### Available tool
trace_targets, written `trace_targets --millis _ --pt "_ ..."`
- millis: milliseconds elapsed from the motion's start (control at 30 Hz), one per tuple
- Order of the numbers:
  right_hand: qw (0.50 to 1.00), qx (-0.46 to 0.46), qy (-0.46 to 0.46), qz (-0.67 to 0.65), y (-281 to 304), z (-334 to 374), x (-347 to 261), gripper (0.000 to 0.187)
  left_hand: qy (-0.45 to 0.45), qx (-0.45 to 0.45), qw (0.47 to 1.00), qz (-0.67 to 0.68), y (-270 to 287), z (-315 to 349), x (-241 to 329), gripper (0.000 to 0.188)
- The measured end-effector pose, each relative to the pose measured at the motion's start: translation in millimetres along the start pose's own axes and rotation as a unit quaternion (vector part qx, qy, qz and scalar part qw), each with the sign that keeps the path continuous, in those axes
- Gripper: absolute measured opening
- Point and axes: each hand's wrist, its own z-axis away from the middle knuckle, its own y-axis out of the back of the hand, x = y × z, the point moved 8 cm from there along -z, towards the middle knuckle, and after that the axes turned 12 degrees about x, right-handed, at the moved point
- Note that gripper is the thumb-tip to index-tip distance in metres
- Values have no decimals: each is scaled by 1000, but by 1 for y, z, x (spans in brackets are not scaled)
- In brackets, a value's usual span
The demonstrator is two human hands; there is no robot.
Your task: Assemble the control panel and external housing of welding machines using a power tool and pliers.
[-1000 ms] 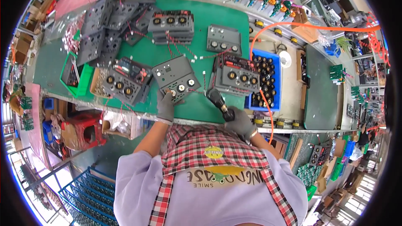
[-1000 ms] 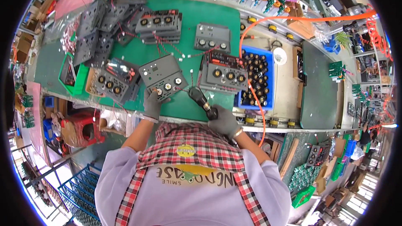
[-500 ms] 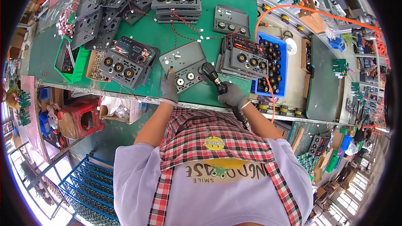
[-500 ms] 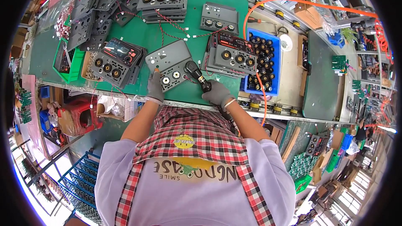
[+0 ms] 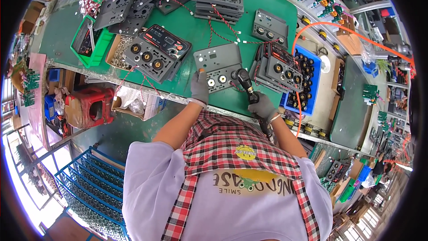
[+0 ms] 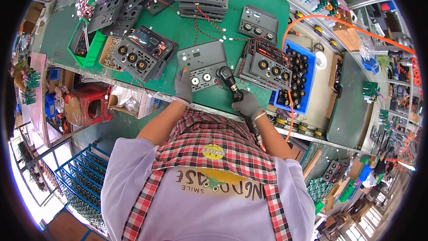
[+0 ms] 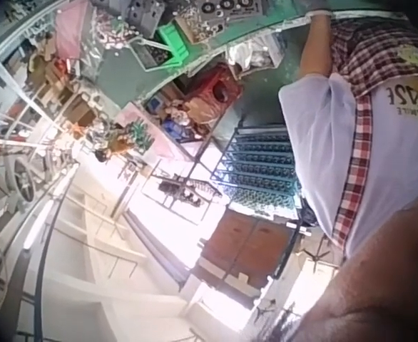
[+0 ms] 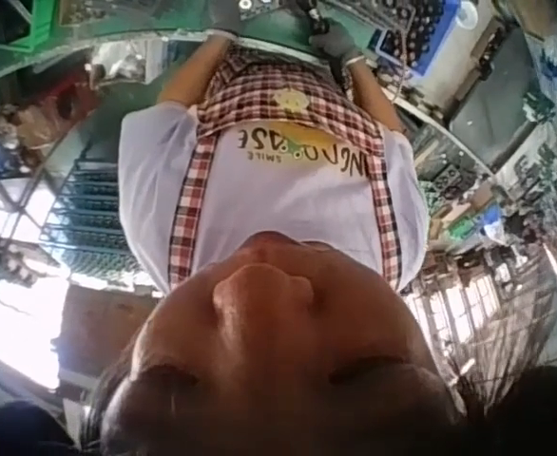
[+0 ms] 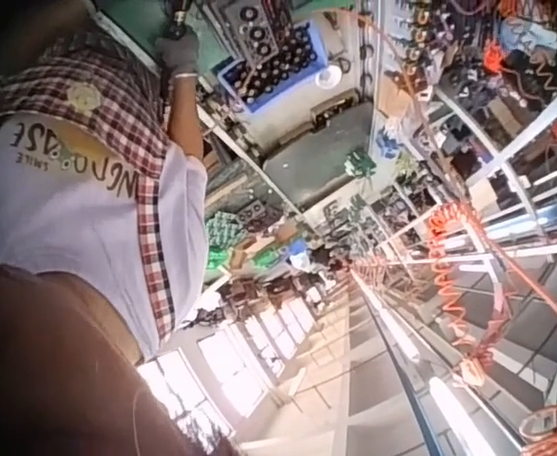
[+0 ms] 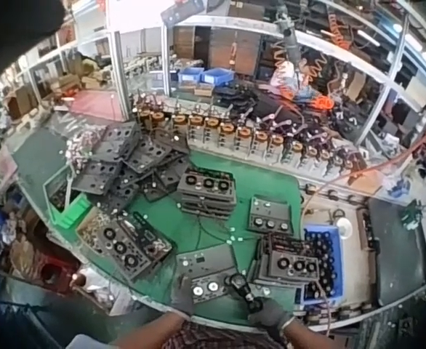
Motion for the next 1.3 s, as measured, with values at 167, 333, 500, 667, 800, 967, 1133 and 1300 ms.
trace_targets --millis 167,333,500,667,800,967,1133,1300 --pt "999 21 16 -38 4 3 -5 29 30 -15 999 26 -8 15 30 36" --pt "992 40 111 40 4 25 -57 46 -15 14 999 -46 0 -8 4 35" --pt "997 10 29 71 -12 9 -41 48 28 9 1000 1 -7 0 8 35" --pt "989 8 70 129 -13 1 -43 42 16 25 998 -48 -3 0 9 35" --pt "994 -4 48 100 -18 0 -39 40 -14 29 999 -31 0 -3 8 34" --pt "997 -33 31 61 -25 -5 -27 37 -3 38 999 -20 -3 2 11 31" --pt "994 -20 56 90 -20 -5 -30 38 -8 46 998 -36 -2 -5 10 34" --pt "996 -39 37 78 -11 12 -57 42 -33 30 997 -64 -6 -1 15 36"
